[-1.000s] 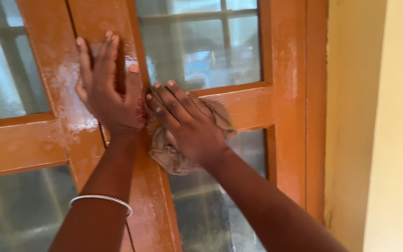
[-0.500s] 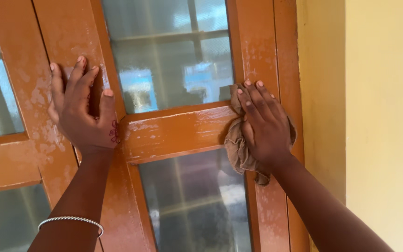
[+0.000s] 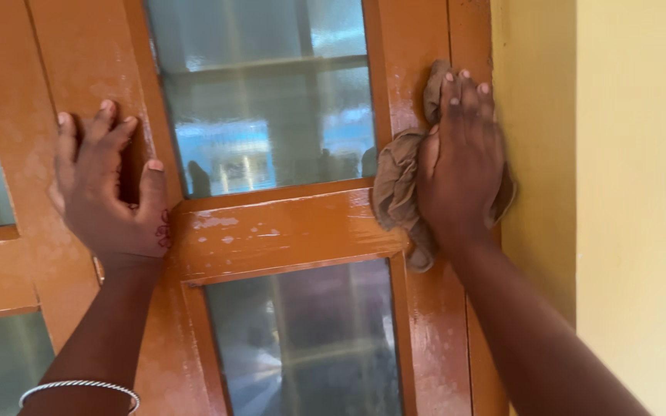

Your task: The person wipes the wooden frame of a door with a cloth. They systematically clean the vertical and horizontal sections of the frame, moving from top to bottom and side to side.

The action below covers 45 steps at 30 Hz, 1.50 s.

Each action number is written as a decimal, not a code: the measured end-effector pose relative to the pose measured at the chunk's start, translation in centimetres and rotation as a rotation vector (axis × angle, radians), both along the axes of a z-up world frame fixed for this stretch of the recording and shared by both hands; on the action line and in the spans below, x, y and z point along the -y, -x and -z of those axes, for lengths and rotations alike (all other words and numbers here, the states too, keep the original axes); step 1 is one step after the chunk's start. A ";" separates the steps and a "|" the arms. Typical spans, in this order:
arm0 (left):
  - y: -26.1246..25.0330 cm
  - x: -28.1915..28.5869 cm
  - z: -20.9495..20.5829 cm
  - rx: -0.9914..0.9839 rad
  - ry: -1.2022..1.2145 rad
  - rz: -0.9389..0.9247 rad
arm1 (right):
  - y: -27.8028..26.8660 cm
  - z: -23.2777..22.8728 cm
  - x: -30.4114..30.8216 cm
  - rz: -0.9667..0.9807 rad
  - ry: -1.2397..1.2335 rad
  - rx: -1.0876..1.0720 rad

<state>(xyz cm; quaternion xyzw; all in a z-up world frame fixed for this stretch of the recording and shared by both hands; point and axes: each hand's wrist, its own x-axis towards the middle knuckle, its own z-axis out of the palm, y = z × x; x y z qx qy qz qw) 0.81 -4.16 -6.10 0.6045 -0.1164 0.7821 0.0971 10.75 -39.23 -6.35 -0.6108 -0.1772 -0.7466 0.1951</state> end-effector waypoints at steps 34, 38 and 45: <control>1.9 1.8 0.1 -0.590 0.137 -0.428 | 1.7 8.6 0.5 -0.107 0.085 -0.001; 2.1 1.9 0.3 -0.643 0.160 -0.456 | 1.7 9.0 0.3 -0.137 0.011 0.005; 3.0 1.7 0.0 -0.718 0.108 -0.467 | 2.0 9.3 0.5 -0.174 0.111 0.011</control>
